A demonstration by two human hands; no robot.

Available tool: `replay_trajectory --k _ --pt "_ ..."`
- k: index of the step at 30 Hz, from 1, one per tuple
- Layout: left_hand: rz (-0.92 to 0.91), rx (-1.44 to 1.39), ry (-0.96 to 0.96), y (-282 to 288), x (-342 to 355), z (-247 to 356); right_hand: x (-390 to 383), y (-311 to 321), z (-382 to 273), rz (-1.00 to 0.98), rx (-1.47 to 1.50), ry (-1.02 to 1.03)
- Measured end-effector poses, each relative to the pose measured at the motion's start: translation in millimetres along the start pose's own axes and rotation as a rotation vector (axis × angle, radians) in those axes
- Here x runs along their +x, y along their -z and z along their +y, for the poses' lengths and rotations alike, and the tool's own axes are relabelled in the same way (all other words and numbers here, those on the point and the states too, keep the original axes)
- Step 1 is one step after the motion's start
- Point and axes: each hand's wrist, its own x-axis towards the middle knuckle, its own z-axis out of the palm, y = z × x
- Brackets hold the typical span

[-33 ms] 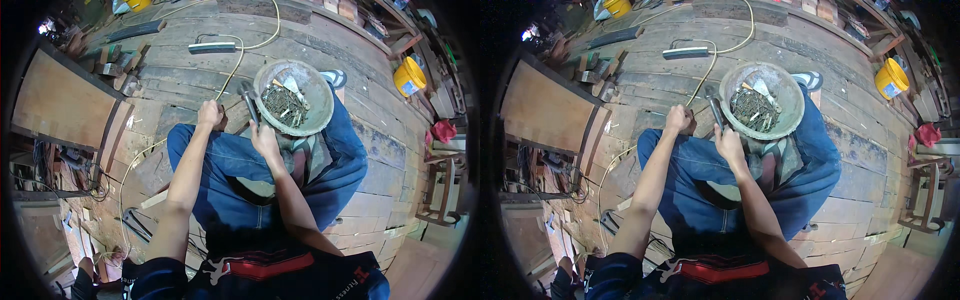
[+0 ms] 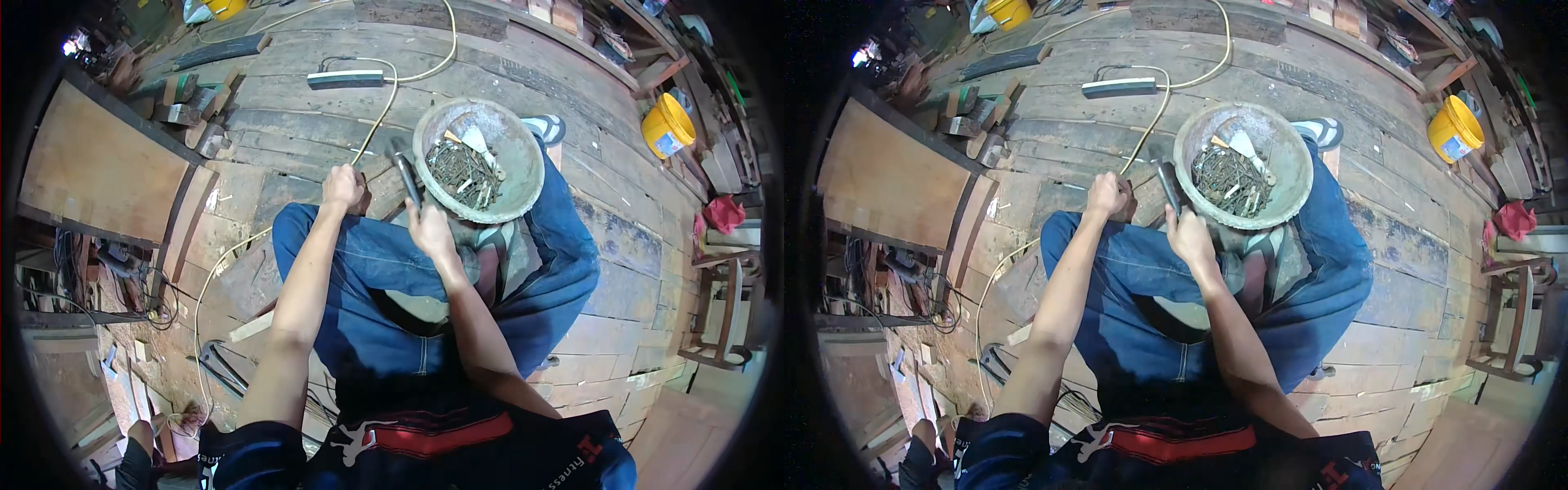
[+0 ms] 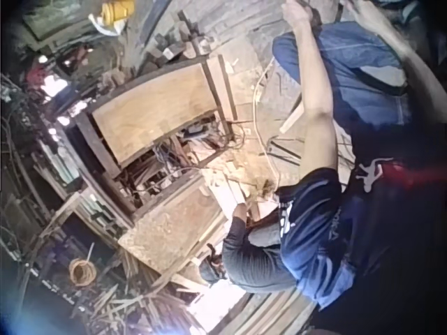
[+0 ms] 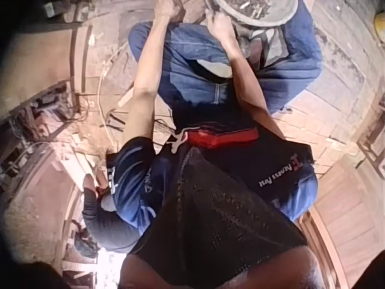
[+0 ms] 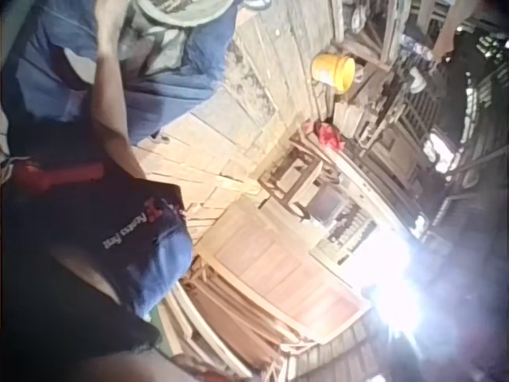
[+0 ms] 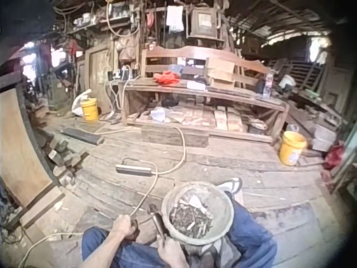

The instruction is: Using a hammer and a pair of pliers to straighten bent nails on a wooden floor.

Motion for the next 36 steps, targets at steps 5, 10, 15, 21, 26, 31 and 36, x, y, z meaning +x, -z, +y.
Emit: replay_trajectory --k 5,10,15,21,26,31,36 --pt "-0.007 0.004 0.004 2.0 -0.7 0.4 4.6 -0.6 -1.3 -0.068 0.085 -0.058" --pt "0.007 0.031 0.013 0.8 -0.1 0.7 1.0 -1.3 -3.0 -0.069 -0.037 0.025" --pt "0.054 -0.008 0.009 -2.5 -0.9 -1.6 -2.3 -3.7 -6.2 -0.085 0.022 -0.042" --pt "0.049 0.055 0.002 -2.7 0.7 -1.8 -2.6 -3.1 -9.6 0.013 0.006 -0.002" --pt "-0.023 0.001 -0.003 3.7 -2.2 1.9 -4.1 -3.3 -10.7 -0.085 -0.046 -0.045" --pt "0.006 0.023 0.016 6.5 -5.0 5.4 -12.2 -6.6 -11.3 -0.072 -0.019 0.008" --pt "-0.014 0.026 -0.034 8.4 -7.6 4.6 -12.0 -7.8 -13.0 -0.055 -0.016 0.023"
